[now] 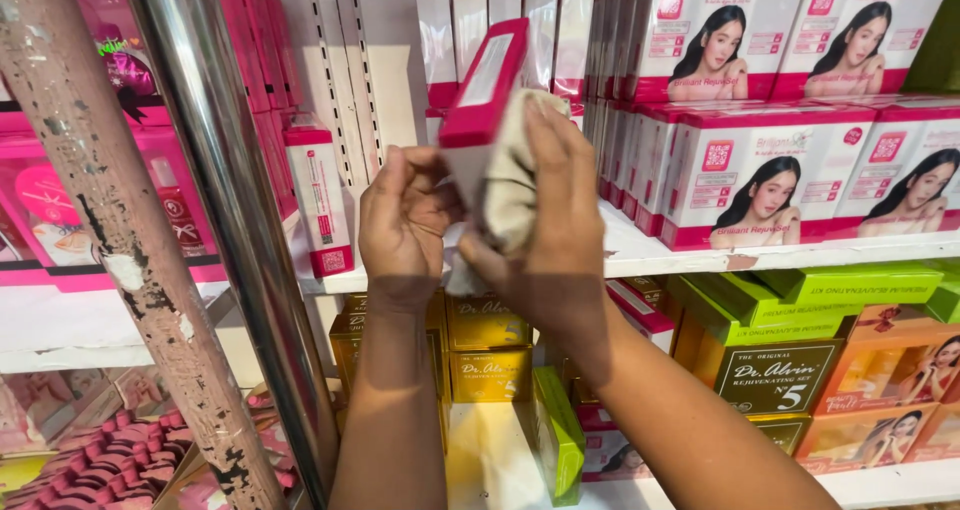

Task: Cleaning and organizing skincare kit boxes on a retail shelf.

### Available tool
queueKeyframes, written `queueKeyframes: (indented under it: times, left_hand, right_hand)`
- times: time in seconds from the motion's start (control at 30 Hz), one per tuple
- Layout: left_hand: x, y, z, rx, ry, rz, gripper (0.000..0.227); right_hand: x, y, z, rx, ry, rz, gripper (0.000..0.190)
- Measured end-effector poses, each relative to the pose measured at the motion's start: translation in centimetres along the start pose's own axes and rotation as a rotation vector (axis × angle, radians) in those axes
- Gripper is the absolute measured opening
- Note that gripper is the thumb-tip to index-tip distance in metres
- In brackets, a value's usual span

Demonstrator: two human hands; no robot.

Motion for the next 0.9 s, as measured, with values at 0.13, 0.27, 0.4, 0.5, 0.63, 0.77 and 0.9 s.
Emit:
queueKeyframes:
  times: [0.13, 0.27, 0.4, 0.5, 0.63, 0.77, 0.9]
  left_hand:
    - [1.4, -6.8, 0.3, 0.55, 0.032, 0.187, 0.043]
    - [2.5, -4.3, 0.7, 0.869, -0.216, 0.36, 0.042]
    - [2.7, -3.9, 0.1, 0.79, -0.05, 0.52, 0.044]
    - [2.5, -3.5, -0.5, 0.899, 0.001, 0.459, 0.044]
    - [2.3, -3.1, 0.1, 0.814, -0.035, 0.56, 0.041]
    - [2.0, -3.6, 0.5, 0.86, -0.138, 0.579, 0.033]
    - [2.4, -2.9, -0.2, 0.837, -0.174, 0.489, 0.029]
  right_hand:
    - [-1.3, 1.9, 2.5, -0.037, 0.114, 0.181, 0.087]
    - [-2.1, 3.3, 11.0, 0.559, -0.514, 0.392, 0.065]
    - [-2.7, 2.7, 15.4, 0.891, -0.885, 0.325, 0.043]
    - [-1.6, 2.3, 13.7, 0.941, -0.84, 0.229, 0.043]
    - [-2.1, 1.6, 12.1, 0.834, -0.797, 0.174, 0.042]
    - [-2.0, 3.4, 7.0, 0.125, -0.049, 0.286, 0.043]
    - [-0.5, 3.1, 1.6, -0.124, 0.163, 0.417, 0.057]
Point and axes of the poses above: each hand's wrist, its own x-axis towards the middle knuckle, its own y-axis out of the back of the hand, z = x × y, the point moved 6 cm from there along x, towards the middle knuckle, and after that the axes turned 10 degrees about z, right-handed, at the moved point
